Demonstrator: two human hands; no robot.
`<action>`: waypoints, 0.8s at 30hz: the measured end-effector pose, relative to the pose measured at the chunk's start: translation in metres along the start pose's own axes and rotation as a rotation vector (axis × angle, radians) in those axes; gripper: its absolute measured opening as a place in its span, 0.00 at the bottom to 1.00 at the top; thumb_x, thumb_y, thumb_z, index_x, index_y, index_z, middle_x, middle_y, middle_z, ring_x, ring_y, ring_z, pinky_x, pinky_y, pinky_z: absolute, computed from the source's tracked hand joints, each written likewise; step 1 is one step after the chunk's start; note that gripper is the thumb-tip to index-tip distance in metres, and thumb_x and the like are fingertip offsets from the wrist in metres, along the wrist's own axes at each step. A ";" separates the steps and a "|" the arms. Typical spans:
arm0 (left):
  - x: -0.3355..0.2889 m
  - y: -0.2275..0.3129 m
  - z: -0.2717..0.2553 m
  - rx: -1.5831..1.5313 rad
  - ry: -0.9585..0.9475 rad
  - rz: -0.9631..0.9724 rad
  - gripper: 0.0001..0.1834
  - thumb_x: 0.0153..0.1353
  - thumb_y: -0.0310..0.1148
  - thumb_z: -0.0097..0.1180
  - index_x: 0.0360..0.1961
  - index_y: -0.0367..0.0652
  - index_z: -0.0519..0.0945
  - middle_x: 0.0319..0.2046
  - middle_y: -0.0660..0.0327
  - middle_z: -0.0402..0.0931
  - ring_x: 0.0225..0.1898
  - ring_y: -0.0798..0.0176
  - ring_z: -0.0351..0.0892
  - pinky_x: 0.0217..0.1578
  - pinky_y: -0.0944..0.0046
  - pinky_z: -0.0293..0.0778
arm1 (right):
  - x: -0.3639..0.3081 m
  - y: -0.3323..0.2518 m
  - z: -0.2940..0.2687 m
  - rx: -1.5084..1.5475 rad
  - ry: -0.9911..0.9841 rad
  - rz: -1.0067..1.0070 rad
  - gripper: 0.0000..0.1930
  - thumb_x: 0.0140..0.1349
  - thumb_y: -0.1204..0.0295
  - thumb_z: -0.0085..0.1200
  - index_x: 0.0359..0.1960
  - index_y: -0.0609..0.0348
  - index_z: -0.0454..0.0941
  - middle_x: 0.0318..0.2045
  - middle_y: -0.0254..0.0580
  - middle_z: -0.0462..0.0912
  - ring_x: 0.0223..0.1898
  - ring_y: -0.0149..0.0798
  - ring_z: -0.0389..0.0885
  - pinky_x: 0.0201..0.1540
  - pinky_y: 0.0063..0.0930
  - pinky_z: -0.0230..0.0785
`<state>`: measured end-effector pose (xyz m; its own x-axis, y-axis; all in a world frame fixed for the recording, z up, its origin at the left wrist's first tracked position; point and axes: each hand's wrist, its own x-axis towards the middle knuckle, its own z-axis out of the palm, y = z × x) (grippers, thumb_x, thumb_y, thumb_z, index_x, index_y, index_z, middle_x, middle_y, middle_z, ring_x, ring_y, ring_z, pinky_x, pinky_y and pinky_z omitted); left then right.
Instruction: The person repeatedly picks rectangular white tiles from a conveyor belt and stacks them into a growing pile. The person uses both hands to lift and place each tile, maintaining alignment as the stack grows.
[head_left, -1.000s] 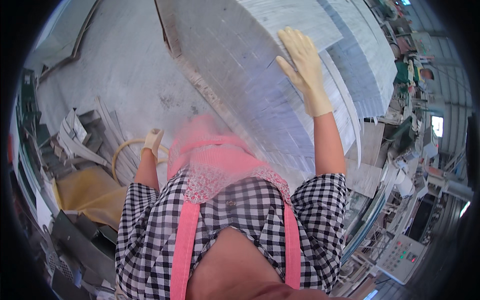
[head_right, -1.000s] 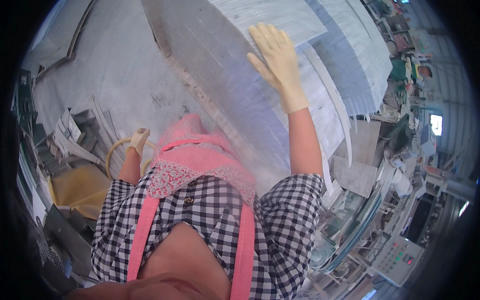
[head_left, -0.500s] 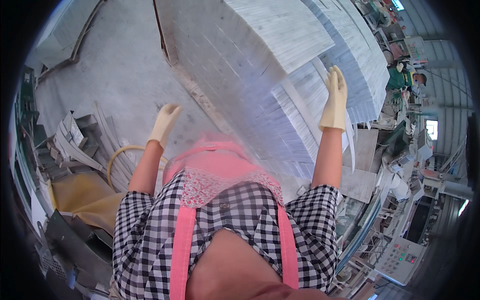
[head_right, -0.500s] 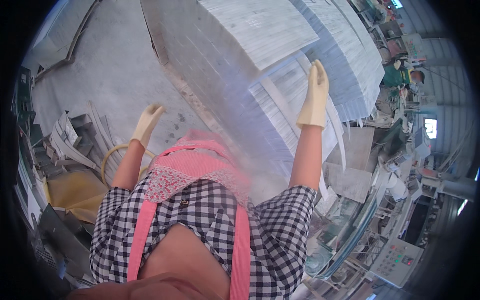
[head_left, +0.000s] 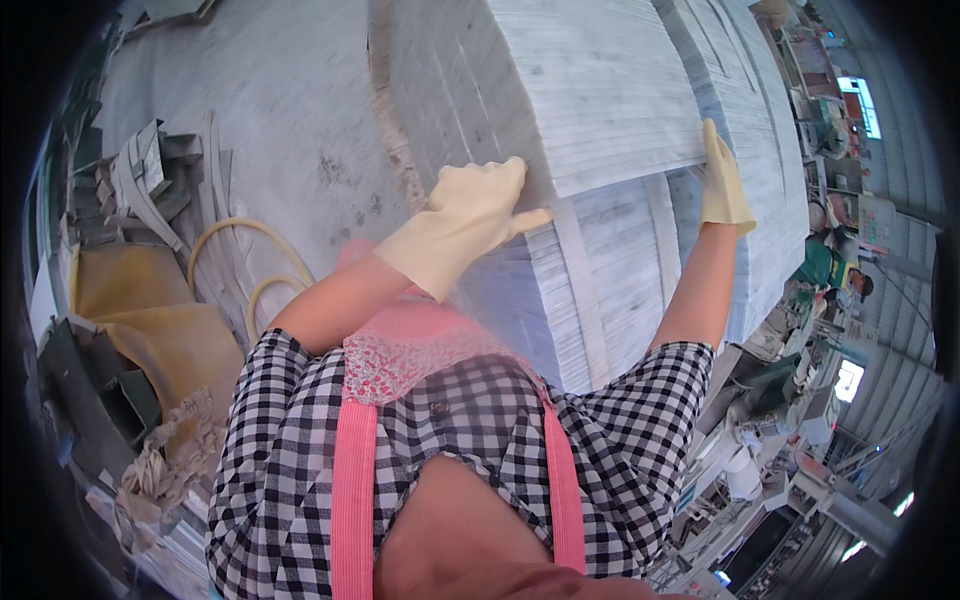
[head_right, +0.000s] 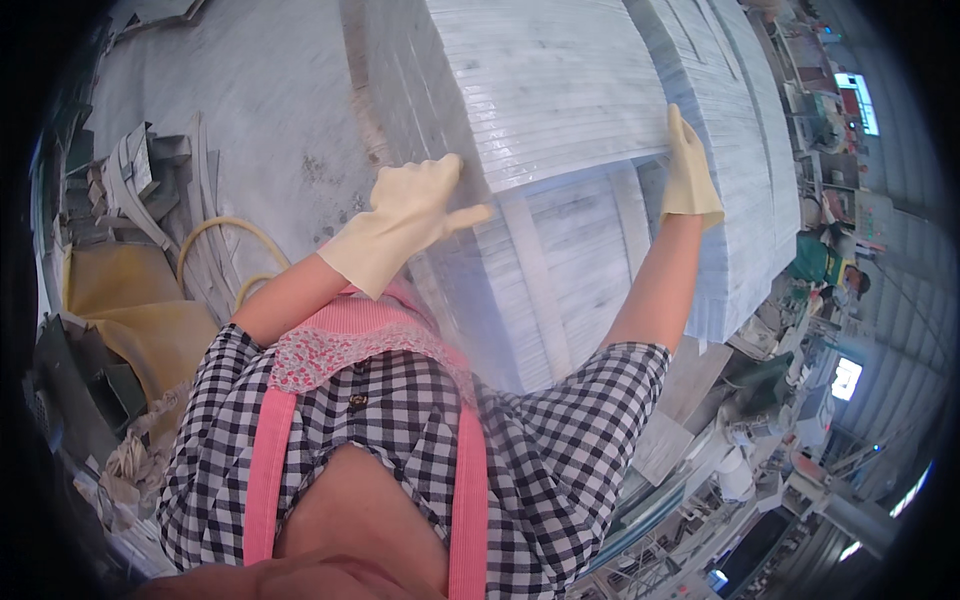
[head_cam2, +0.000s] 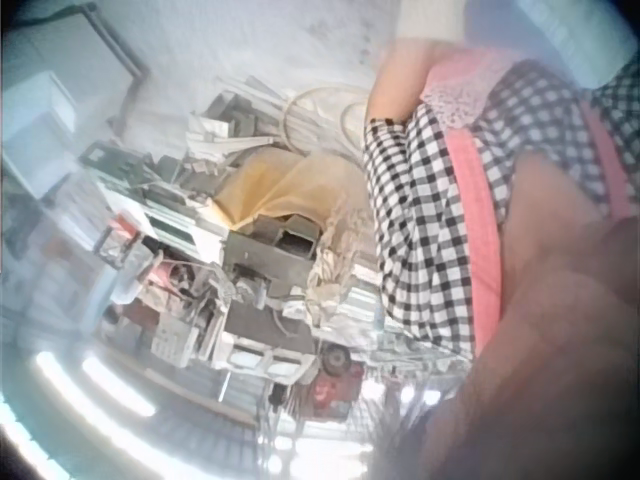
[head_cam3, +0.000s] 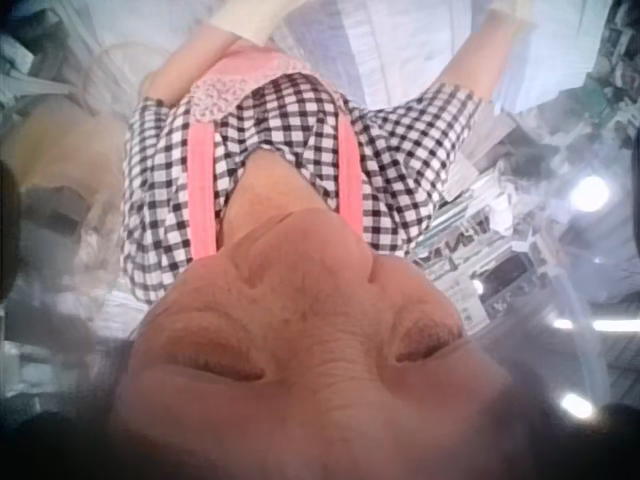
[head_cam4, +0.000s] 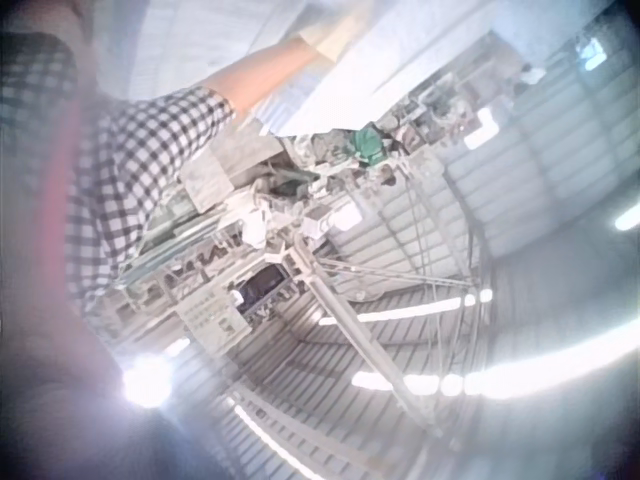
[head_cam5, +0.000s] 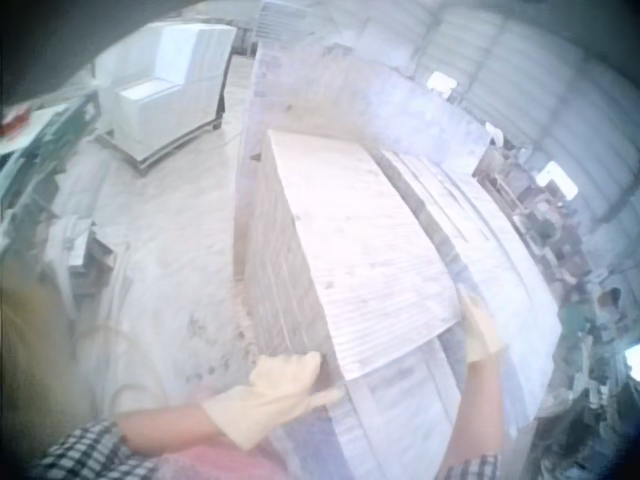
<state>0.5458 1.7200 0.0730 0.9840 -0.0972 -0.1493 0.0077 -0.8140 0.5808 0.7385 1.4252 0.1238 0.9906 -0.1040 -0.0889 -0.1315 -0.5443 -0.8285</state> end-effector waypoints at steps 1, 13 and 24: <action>0.002 0.001 0.001 0.019 -0.011 -0.003 0.36 0.55 0.65 0.62 0.40 0.38 0.75 0.30 0.47 0.83 0.32 0.45 0.85 0.33 0.47 0.78 | 0.007 -0.001 0.005 -0.030 -0.018 0.013 0.39 0.68 0.43 0.51 0.65 0.69 0.70 0.63 0.52 0.74 0.66 0.45 0.69 0.67 0.33 0.59; 0.054 0.004 0.048 0.046 0.153 0.103 0.28 0.53 0.56 0.67 0.35 0.39 0.75 0.22 0.54 0.80 0.25 0.50 0.84 0.27 0.51 0.76 | 0.060 0.054 0.001 0.148 0.054 -0.026 0.24 0.67 0.58 0.58 0.50 0.73 0.81 0.49 0.50 0.84 0.52 0.39 0.81 0.56 0.29 0.69; 0.111 -0.026 0.065 0.009 0.290 0.346 0.31 0.36 0.44 0.76 0.37 0.33 0.77 0.22 0.57 0.77 0.24 0.55 0.81 0.24 0.58 0.75 | 0.081 0.072 0.014 0.489 0.220 -0.036 0.18 0.71 0.66 0.54 0.49 0.72 0.81 0.48 0.52 0.84 0.53 0.42 0.81 0.58 0.34 0.73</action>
<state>0.6433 1.6935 -0.0109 0.9377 -0.2006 0.2838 -0.3306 -0.7670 0.5499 0.8101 1.3888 0.0495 0.9558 -0.2933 0.0187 -0.0127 -0.1047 -0.9944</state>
